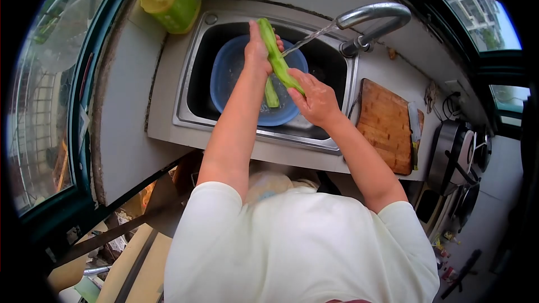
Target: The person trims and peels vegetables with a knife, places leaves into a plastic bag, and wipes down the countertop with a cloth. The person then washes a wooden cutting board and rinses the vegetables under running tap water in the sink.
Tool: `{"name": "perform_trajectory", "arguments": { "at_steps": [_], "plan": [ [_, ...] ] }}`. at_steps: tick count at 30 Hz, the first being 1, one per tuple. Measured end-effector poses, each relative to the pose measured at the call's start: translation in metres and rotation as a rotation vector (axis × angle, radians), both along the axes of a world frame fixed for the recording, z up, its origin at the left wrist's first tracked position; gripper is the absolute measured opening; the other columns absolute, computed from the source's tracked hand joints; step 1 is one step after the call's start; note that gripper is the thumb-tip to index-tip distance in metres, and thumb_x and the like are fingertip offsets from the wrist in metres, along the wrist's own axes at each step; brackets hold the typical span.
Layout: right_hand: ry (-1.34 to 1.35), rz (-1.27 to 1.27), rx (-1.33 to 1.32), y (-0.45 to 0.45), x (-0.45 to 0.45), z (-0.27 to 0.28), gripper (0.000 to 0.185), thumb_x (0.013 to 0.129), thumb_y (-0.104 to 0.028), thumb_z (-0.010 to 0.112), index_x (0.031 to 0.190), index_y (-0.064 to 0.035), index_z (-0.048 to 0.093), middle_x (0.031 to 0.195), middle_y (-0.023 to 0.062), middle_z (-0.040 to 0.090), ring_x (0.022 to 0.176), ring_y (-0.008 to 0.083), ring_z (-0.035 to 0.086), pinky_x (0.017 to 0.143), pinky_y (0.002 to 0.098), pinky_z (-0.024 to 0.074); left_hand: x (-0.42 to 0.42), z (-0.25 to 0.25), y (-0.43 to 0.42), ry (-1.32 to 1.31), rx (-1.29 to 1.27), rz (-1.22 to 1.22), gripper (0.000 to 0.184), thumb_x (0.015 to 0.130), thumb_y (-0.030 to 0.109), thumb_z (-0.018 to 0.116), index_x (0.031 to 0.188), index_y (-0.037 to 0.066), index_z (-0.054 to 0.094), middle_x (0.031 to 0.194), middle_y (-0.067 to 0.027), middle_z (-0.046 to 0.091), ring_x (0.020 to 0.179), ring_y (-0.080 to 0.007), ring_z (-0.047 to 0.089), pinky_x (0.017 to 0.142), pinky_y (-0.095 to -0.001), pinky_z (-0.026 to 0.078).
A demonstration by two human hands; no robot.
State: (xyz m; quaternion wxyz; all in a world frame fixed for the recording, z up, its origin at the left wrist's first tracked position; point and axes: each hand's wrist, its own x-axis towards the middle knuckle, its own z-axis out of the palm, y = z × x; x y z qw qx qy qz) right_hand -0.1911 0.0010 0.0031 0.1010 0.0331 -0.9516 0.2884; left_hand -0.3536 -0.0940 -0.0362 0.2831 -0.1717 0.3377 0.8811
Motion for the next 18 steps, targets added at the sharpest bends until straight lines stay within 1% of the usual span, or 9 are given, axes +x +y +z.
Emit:
{"name": "perform_trajectory", "arguments": {
  "at_steps": [2, 4, 6, 8, 9, 12, 13, 16, 18],
  "plan": [
    [-0.009, -0.011, -0.135, 0.007, -0.002, -0.019, 0.037, 0.09, -0.02, 0.052, 0.124, -0.0067, 0.047, 0.103, 0.0153, 0.058, 0.092, 0.0281, 0.059, 0.079, 0.0319, 0.047, 0.007, 0.005, 0.002, 0.117, -0.093, -0.002, 0.067, 0.088, 0.065, 0.035, 0.094, 0.001, 0.052, 0.069, -0.009, 0.053, 0.056, -0.0177, 0.05, 0.053, -0.0286, 0.045],
    [-0.035, -0.164, -0.364, 0.009, -0.021, -0.029, 0.041, 0.09, -0.024, 0.053, 0.126, -0.006, 0.045, 0.107, 0.0149, 0.058, 0.098, 0.0285, 0.058, 0.084, 0.0352, 0.0454, 0.015, 0.004, 0.002, 0.264, -0.118, -0.029, 0.067, 0.088, 0.066, 0.032, 0.094, 0.002, 0.053, 0.067, -0.0074, 0.053, 0.055, -0.0173, 0.05, 0.052, -0.0284, 0.044],
    [-0.027, -0.233, -0.632, 0.004, -0.046, -0.032, 0.044, 0.09, -0.026, 0.054, 0.127, -0.0051, 0.042, 0.11, 0.0132, 0.058, 0.101, 0.026, 0.057, 0.087, 0.0353, 0.0442, 0.026, 0.002, 0.002, 0.433, -0.227, -0.105, 0.068, 0.09, 0.064, 0.028, 0.09, 0.003, 0.058, 0.073, -0.007, 0.058, 0.062, -0.0172, 0.055, 0.059, -0.0288, 0.045],
    [0.015, -0.214, -0.943, -0.009, -0.07, -0.025, 0.047, 0.09, -0.024, 0.056, 0.128, -0.004, 0.039, 0.111, 0.0101, 0.057, 0.102, 0.0205, 0.056, 0.088, 0.0324, 0.0435, 0.032, -0.006, 0.012, 0.605, -0.439, -0.013, 0.065, 0.094, 0.058, 0.027, 0.089, 0.002, 0.059, 0.078, -0.0076, 0.06, 0.071, -0.0172, 0.057, 0.066, -0.0291, 0.045],
    [-0.008, -0.202, -1.04, -0.014, -0.078, -0.026, 0.047, 0.089, -0.021, 0.058, 0.128, -0.0041, 0.039, 0.11, 0.0091, 0.057, 0.102, 0.019, 0.055, 0.088, 0.0315, 0.0434, 0.037, -0.01, 0.014, 0.779, -0.368, 0.082, 0.055, 0.097, 0.047, 0.03, 0.093, 0.0, 0.058, 0.085, -0.0101, 0.061, 0.078, -0.0209, 0.057, 0.071, -0.0309, 0.043],
    [-0.065, -0.154, -1.306, -0.025, -0.088, -0.024, 0.047, 0.084, -0.012, 0.064, 0.124, -0.0048, 0.04, 0.109, 0.0069, 0.056, 0.099, 0.0153, 0.054, 0.087, 0.0291, 0.0435, 0.042, -0.019, 0.009, 0.994, -0.853, 0.335, 0.043, 0.098, 0.035, 0.032, 0.088, 0.001, 0.055, 0.082, -0.0112, 0.059, 0.074, -0.0285, 0.056, 0.07, -0.0356, 0.044],
    [-0.072, -0.131, -1.381, -0.027, -0.087, -0.022, 0.046, 0.082, -0.009, 0.065, 0.122, -0.0051, 0.041, 0.107, 0.0067, 0.056, 0.098, 0.0148, 0.054, 0.087, 0.0285, 0.0437, 0.044, -0.022, 0.002, 1.027, -0.913, 0.248, 0.034, 0.096, 0.028, 0.034, 0.093, 0.001, 0.054, 0.091, -0.0135, 0.057, 0.087, -0.0311, 0.052, 0.078, -0.0368, 0.042],
    [-0.066, -0.144, -1.472, -0.034, -0.08, -0.026, 0.042, 0.08, -0.001, 0.065, 0.116, -0.0059, 0.044, 0.106, 0.007, 0.056, 0.097, 0.0151, 0.054, 0.087, 0.0296, 0.0442, 0.058, -0.02, -0.011, 0.99, -0.907, 0.299, 0.029, 0.097, 0.024, 0.035, 0.097, 0.001, 0.052, 0.101, -0.0148, 0.052, 0.104, -0.03, 0.044, 0.089, -0.0379, 0.036],
    [-0.034, -0.153, -1.537, -0.037, -0.079, -0.034, 0.04, 0.081, 0.002, 0.062, 0.116, -0.0057, 0.044, 0.11, 0.008, 0.056, 0.104, 0.0166, 0.053, 0.091, 0.0316, 0.0424, 0.069, -0.048, -0.012, 0.838, -0.622, 0.215, 0.029, 0.097, 0.024, 0.036, 0.109, 0.001, 0.048, 0.114, -0.0169, 0.045, 0.113, -0.0292, 0.036, 0.098, -0.0371, 0.028]
  ]
}}
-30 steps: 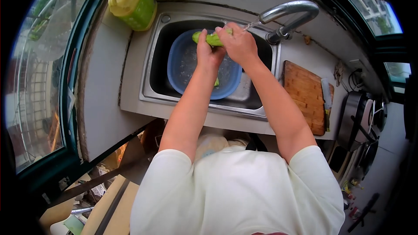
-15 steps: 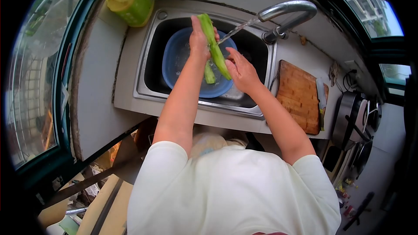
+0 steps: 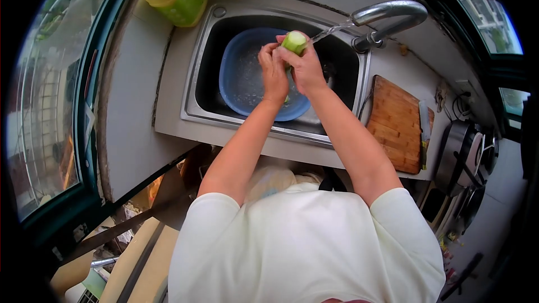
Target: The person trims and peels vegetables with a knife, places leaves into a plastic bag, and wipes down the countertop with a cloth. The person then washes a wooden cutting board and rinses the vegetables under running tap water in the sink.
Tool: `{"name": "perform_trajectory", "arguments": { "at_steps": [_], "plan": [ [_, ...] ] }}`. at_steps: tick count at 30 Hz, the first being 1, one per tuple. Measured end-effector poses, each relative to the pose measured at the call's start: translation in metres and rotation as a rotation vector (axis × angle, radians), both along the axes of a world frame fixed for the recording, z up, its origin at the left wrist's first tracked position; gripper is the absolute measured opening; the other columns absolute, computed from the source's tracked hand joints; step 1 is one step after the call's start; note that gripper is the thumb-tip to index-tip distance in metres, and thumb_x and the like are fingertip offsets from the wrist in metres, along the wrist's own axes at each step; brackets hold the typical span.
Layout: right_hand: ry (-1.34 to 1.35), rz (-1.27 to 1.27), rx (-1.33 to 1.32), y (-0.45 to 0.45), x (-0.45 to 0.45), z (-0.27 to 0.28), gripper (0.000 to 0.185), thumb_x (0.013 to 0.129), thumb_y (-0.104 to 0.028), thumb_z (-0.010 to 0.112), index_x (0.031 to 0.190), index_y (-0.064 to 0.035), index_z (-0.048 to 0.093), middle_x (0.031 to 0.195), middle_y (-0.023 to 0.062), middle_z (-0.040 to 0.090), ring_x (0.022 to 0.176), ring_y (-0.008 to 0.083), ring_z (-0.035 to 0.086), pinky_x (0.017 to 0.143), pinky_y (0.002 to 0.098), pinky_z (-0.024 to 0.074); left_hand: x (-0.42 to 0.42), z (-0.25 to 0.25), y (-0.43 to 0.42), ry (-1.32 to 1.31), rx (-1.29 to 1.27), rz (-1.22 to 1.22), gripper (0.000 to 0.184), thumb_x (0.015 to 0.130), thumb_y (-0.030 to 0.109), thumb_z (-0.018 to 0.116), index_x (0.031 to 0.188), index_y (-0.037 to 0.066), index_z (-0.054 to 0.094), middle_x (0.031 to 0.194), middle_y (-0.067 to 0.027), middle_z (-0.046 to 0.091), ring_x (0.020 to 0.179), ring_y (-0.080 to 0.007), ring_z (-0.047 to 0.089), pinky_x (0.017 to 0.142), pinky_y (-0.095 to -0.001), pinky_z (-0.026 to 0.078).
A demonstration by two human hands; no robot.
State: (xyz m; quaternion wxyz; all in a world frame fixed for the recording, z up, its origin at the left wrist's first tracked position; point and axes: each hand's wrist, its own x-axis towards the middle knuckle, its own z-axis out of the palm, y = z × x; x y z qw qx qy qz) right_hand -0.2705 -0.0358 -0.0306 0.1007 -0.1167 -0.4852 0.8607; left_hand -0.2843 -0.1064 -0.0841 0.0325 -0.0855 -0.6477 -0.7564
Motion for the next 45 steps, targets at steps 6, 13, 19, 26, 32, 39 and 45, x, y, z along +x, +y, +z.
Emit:
{"name": "perform_trajectory", "arguments": {
  "at_steps": [6, 13, 19, 26, 32, 39, 45],
  "plan": [
    [0.054, -0.11, -0.251, 0.014, -0.007, -0.002, 0.039, 0.082, 0.005, 0.058, 0.117, -0.0062, 0.045, 0.108, 0.0099, 0.056, 0.106, 0.021, 0.052, 0.095, 0.0345, 0.0397, 0.014, -0.044, -0.015, -0.029, -0.207, -0.141, 0.03, 0.093, 0.027, 0.049, 0.109, 0.002, 0.048, 0.1, -0.0156, 0.056, 0.093, -0.0298, 0.054, 0.082, -0.0353, 0.042],
    [0.055, 0.076, -0.127, 0.015, 0.008, 0.012, 0.046, 0.077, 0.008, 0.061, 0.118, -0.0072, 0.046, 0.11, 0.0076, 0.055, 0.103, 0.0173, 0.052, 0.091, 0.0316, 0.0429, -0.013, -0.06, -0.031, -0.32, -0.294, -0.613, 0.05, 0.07, 0.013, 0.077, 0.113, 0.005, 0.054, 0.099, -0.0035, 0.062, 0.088, -0.0159, 0.057, 0.079, -0.0303, 0.046],
    [-0.011, 0.155, 0.484, 0.018, 0.024, 0.001, 0.047, 0.079, 0.0, 0.063, 0.121, -0.0044, 0.043, 0.113, 0.0073, 0.054, 0.105, 0.0155, 0.053, 0.091, 0.0291, 0.0422, -0.03, -0.144, -0.045, -0.048, -0.648, -0.782, 0.053, 0.061, 0.0, 0.066, 0.113, 0.003, 0.053, 0.108, -0.0177, 0.06, 0.104, -0.0333, 0.057, 0.087, -0.0373, 0.045],
    [0.041, 0.114, 1.249, 0.048, 0.103, 0.087, 0.048, 0.07, 0.0, 0.06, 0.115, -0.0078, 0.046, 0.114, 0.0125, 0.051, 0.108, 0.0333, 0.048, 0.1, 0.0471, 0.0309, -0.024, -0.172, -0.031, -0.497, -1.037, -0.442, 0.083, 0.07, 0.036, 0.074, 0.126, -0.008, 0.033, 0.121, -0.0302, 0.05, 0.111, -0.0382, 0.053, 0.094, -0.0403, 0.043],
    [-0.338, -0.085, 1.755, 0.137, 0.186, 0.068, 0.053, 0.068, 0.005, 0.057, 0.118, -0.0075, 0.046, 0.113, 0.0131, 0.051, 0.11, 0.0325, 0.046, 0.101, 0.0484, 0.0269, -0.032, -0.163, -0.008, -0.645, -1.286, -0.607, 0.06, 0.069, 0.036, 0.073, 0.112, -0.002, 0.058, 0.116, -0.0203, 0.058, 0.108, -0.0317, 0.057, 0.092, -0.0388, 0.045],
    [-0.738, -0.173, 1.779, 0.207, 0.256, -0.018, 0.061, 0.081, -0.016, 0.064, 0.135, -0.0134, 0.036, 0.129, 0.0134, 0.044, 0.122, 0.0316, 0.038, 0.104, 0.0448, 0.0212, -0.028, -0.191, 0.006, -0.806, -1.057, -0.407, 0.051, 0.07, 0.029, 0.073, 0.106, -0.004, 0.061, 0.105, -0.0195, 0.063, 0.096, -0.03, 0.063, 0.081, -0.036, 0.05],
    [-0.523, -0.385, 1.777, 0.183, 0.234, 0.008, 0.043, 0.082, -0.012, 0.058, 0.124, -0.0067, 0.047, 0.124, 0.0167, 0.047, 0.116, 0.0347, 0.042, 0.1, 0.0428, 0.0302, -0.03, -0.195, -0.014, -1.16, -0.409, -0.383, 0.039, 0.078, 0.015, 0.067, 0.111, -0.002, 0.054, 0.097, -0.0152, 0.061, 0.084, -0.0304, 0.063, 0.079, -0.0444, 0.052]
  ]
}}
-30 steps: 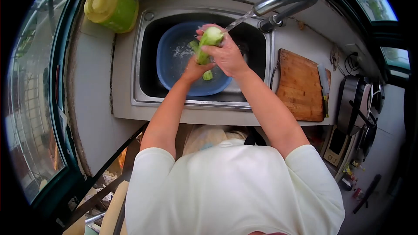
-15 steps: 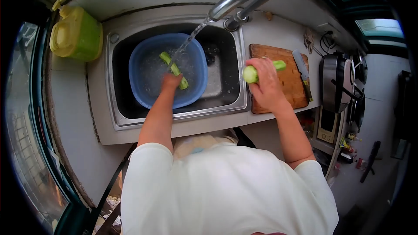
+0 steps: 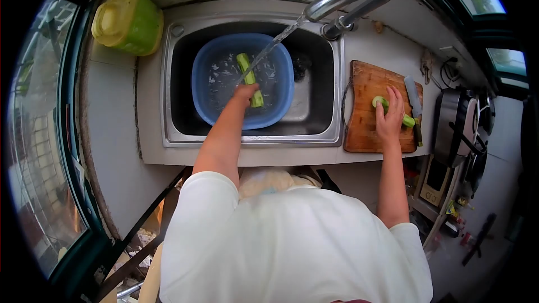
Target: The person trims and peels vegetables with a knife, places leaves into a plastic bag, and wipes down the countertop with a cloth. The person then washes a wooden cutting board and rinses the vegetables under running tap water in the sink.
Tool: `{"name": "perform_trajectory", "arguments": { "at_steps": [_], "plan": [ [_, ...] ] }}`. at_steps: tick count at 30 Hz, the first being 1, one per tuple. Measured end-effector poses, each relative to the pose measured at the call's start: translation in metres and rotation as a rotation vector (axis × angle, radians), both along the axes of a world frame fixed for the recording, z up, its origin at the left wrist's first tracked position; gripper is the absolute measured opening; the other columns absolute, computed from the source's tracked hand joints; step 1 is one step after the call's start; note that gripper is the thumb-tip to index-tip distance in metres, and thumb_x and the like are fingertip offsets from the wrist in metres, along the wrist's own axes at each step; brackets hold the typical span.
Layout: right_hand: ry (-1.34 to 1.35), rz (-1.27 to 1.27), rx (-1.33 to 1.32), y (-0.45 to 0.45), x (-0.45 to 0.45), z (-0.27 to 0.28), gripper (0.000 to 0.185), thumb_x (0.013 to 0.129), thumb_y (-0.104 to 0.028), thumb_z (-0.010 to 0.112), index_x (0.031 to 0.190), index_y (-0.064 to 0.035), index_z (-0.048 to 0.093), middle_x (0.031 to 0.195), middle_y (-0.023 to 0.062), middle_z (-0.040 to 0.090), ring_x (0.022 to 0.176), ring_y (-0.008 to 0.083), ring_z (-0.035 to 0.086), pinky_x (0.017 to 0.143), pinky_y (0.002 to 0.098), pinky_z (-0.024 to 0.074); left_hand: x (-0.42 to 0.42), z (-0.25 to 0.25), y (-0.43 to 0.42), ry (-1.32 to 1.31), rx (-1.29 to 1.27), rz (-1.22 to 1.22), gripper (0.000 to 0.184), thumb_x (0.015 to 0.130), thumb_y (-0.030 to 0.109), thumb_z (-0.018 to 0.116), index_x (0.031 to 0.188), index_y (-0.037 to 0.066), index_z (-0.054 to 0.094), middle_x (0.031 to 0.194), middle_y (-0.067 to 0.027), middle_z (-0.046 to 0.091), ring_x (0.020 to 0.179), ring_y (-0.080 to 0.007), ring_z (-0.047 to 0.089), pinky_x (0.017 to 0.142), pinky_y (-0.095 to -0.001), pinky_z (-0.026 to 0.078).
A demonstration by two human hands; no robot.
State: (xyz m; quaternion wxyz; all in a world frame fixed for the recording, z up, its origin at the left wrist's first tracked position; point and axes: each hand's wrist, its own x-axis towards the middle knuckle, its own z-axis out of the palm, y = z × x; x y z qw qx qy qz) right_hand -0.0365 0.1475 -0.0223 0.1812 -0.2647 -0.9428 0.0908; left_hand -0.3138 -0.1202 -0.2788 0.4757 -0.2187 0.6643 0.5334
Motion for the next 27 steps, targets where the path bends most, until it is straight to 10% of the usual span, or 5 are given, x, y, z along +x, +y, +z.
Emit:
{"name": "perform_trajectory", "arguments": {
  "at_steps": [7, 12, 27],
  "plan": [
    [0.033, 0.446, -0.82, -0.136, -0.132, 0.003, 0.044, 0.086, -0.02, 0.058, 0.124, -0.0049, 0.044, 0.116, 0.0176, 0.05, 0.099, 0.0308, 0.056, 0.083, 0.0368, 0.0468, -0.007, 0.122, -0.022, -0.321, 0.546, 0.55, 0.037, 0.09, 0.01, 0.05, 0.125, 0.005, 0.039, 0.109, -0.0163, 0.052, 0.096, -0.0345, 0.056, 0.08, -0.0587, 0.047],
    [-0.01, 0.447, -0.624, -0.192, -0.202, -0.012, 0.046, 0.08, -0.026, 0.06, 0.12, -0.005, 0.048, 0.113, 0.0199, 0.053, 0.1, 0.0369, 0.055, 0.085, 0.0423, 0.0451, 0.006, 0.177, -0.023, -0.254, 0.802, 0.605, 0.026, 0.093, 0.019, 0.04, 0.107, 0.001, 0.054, 0.108, -0.014, 0.06, 0.099, -0.0263, 0.058, 0.091, -0.0387, 0.046],
    [0.235, 0.679, -0.377, -0.18, -0.153, 0.005, 0.047, 0.07, -0.003, 0.066, 0.115, -0.0032, 0.049, 0.113, 0.0181, 0.054, 0.098, 0.0349, 0.057, 0.078, 0.0372, 0.05, -0.059, 0.166, 0.0, -0.316, 0.944, 0.905, 0.038, 0.089, 0.042, 0.056, 0.093, 0.004, 0.048, 0.082, -0.0116, 0.056, 0.068, -0.0229, 0.055, 0.063, -0.0373, 0.05]
  ]
}}
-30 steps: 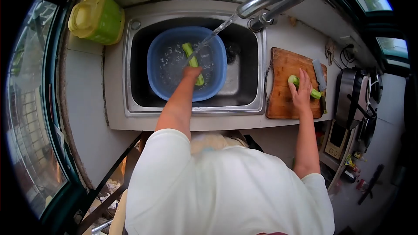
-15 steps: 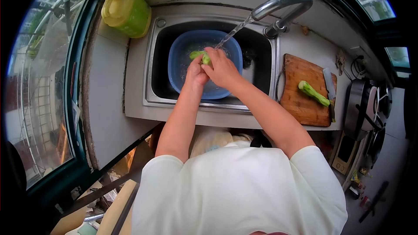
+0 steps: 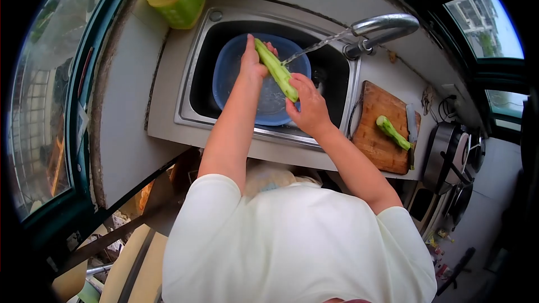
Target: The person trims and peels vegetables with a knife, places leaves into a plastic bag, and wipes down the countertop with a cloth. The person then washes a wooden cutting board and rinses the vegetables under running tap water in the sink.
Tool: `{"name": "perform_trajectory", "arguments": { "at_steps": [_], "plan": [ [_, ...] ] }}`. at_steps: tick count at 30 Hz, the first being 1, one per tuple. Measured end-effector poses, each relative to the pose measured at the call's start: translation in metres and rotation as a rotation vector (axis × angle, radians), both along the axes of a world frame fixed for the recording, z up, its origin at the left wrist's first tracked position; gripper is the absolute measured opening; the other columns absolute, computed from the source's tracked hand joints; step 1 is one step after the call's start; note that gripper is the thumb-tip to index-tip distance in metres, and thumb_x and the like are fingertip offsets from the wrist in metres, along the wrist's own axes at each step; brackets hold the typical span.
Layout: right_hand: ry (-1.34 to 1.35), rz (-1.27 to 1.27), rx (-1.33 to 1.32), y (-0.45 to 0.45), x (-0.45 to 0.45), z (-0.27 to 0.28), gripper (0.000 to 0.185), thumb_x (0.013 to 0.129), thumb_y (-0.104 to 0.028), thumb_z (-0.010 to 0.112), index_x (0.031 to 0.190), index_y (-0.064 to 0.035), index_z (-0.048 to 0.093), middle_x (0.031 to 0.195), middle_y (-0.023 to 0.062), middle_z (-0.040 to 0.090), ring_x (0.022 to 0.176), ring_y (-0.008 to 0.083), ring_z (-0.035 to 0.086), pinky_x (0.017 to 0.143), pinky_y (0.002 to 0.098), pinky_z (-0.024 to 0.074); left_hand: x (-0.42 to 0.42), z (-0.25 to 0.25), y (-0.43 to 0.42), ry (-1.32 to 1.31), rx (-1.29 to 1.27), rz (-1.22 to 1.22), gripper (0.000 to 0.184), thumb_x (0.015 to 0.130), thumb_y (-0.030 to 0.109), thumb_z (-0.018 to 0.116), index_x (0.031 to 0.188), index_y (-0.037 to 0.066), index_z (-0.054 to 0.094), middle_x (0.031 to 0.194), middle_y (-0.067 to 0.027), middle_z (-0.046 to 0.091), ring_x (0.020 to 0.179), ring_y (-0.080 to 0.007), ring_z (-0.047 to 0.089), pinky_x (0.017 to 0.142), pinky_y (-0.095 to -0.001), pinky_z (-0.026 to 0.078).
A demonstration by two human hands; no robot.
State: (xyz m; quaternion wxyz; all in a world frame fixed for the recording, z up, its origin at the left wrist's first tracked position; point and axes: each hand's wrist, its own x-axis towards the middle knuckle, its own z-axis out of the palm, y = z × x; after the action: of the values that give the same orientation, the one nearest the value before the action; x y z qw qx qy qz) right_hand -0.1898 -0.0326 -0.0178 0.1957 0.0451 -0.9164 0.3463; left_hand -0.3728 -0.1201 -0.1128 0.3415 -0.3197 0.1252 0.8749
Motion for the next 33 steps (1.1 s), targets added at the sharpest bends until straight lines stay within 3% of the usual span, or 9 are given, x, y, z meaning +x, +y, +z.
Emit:
{"name": "perform_trajectory", "arguments": {
  "at_steps": [4, 10, 14, 16, 20, 22, 23, 27, 33],
  "plan": [
    [-0.241, -0.204, -0.084, 0.014, 0.014, -0.042, 0.053, 0.075, -0.007, 0.065, 0.123, -0.0026, 0.041, 0.115, 0.0199, 0.053, 0.099, 0.0363, 0.056, 0.081, 0.0376, 0.0483, 0.021, 0.028, 0.011, 0.416, -0.19, -0.119, 0.021, 0.084, 0.013, 0.063, 0.098, 0.004, 0.05, 0.089, -0.0113, 0.057, 0.078, -0.0232, 0.058, 0.073, -0.037, 0.05],
    [-0.678, -0.101, -0.292, 0.019, 0.003, -0.044, 0.048, 0.078, -0.013, 0.063, 0.122, -0.004, 0.046, 0.115, 0.0211, 0.053, 0.1, 0.0389, 0.054, 0.084, 0.0402, 0.0451, 0.045, 0.041, -0.004, 0.748, -0.316, -0.265, 0.039, 0.074, -0.008, 0.059, 0.108, 0.006, 0.047, 0.1, -0.0088, 0.057, 0.091, -0.0217, 0.057, 0.081, -0.0345, 0.047],
    [-0.461, -0.137, -0.268, 0.033, -0.014, -0.04, 0.042, 0.08, -0.019, 0.061, 0.119, -0.0046, 0.052, 0.11, 0.0158, 0.059, 0.096, 0.0302, 0.059, 0.082, 0.0376, 0.0472, 0.053, 0.04, -0.005, 1.05, -0.595, -0.382, 0.043, 0.073, -0.005, 0.065, 0.112, 0.007, 0.048, 0.096, -0.0055, 0.055, 0.091, -0.0156, 0.055, 0.081, -0.0287, 0.045],
    [-0.29, -0.244, -0.464, 0.061, -0.019, -0.027, 0.034, 0.081, -0.011, 0.059, 0.113, -0.003, 0.056, 0.109, 0.0128, 0.059, 0.091, 0.0228, 0.06, 0.078, 0.0304, 0.0487, 0.06, 0.056, -0.008, 1.15, -0.616, -0.396, 0.041, 0.072, -0.005, 0.066, 0.109, 0.007, 0.053, 0.095, -0.003, 0.055, 0.089, -0.0144, 0.054, 0.08, -0.0275, 0.044],
    [0.107, -0.699, -0.464, 0.165, -0.023, -0.002, 0.036, 0.08, 0.0, 0.053, 0.116, -0.0033, 0.05, 0.11, 0.0086, 0.058, 0.1, 0.0182, 0.056, 0.082, 0.0287, 0.0472, 0.065, 0.072, -0.015, 1.366, -0.808, -0.463, 0.042, 0.074, -0.003, 0.066, 0.113, 0.007, 0.054, 0.099, -0.0015, 0.06, 0.094, -0.0122, 0.055, 0.085, -0.0264, 0.043],
    [0.042, -0.813, -0.495, 0.22, -0.034, -0.001, 0.046, 0.079, -0.003, 0.052, 0.125, -0.0037, 0.044, 0.116, 0.0096, 0.055, 0.107, 0.0197, 0.053, 0.092, 0.0313, 0.0424, 0.067, 0.079, -0.016, 1.374, -0.729, -0.444, 0.043, 0.072, -0.004, 0.066, 0.113, 0.007, 0.055, 0.1, -0.0036, 0.061, 0.096, -0.0152, 0.057, 0.088, -0.0274, 0.043],
    [-0.037, -0.868, -0.449, 0.233, -0.041, 0.007, 0.05, 0.079, -0.004, 0.052, 0.128, -0.004, 0.042, 0.118, 0.0094, 0.054, 0.111, 0.0201, 0.051, 0.095, 0.0325, 0.0403, 0.066, 0.085, -0.015, 1.406, -0.693, -0.515, 0.054, 0.076, -0.005, 0.064, 0.126, 0.007, 0.047, 0.107, -0.0027, 0.06, 0.101, -0.0123, 0.054, 0.091, -0.0271, 0.041],
    [-0.226, -0.775, -0.628, 0.29, -0.075, -0.027, 0.051, 0.081, -0.004, 0.046, 0.132, -0.0058, 0.039, 0.121, 0.0067, 0.052, 0.112, 0.0189, 0.048, 0.095, 0.0319, 0.0372, 0.07, 0.108, -0.011, 1.529, -0.835, -0.555, 0.067, 0.075, -0.005, 0.065, 0.133, 0.008, 0.036, 0.114, -0.0069, 0.06, 0.103, -0.0141, 0.054, 0.092, -0.0285, 0.042],
    [-0.241, -0.525, -0.749, 0.264, -0.072, 0.005, 0.041, 0.084, -0.002, 0.043, 0.124, -0.0062, 0.047, 0.118, 0.0057, 0.054, 0.109, 0.0165, 0.048, 0.091, 0.0292, 0.0366, 0.053, 0.126, -0.028, 1.261, -0.618, -0.331, 0.054, 0.079, -0.004, 0.063, 0.127, 0.005, 0.042, 0.118, -0.0105, 0.059, 0.111, -0.0181, 0.053, 0.096, -0.0312, 0.042]
  ]
}}
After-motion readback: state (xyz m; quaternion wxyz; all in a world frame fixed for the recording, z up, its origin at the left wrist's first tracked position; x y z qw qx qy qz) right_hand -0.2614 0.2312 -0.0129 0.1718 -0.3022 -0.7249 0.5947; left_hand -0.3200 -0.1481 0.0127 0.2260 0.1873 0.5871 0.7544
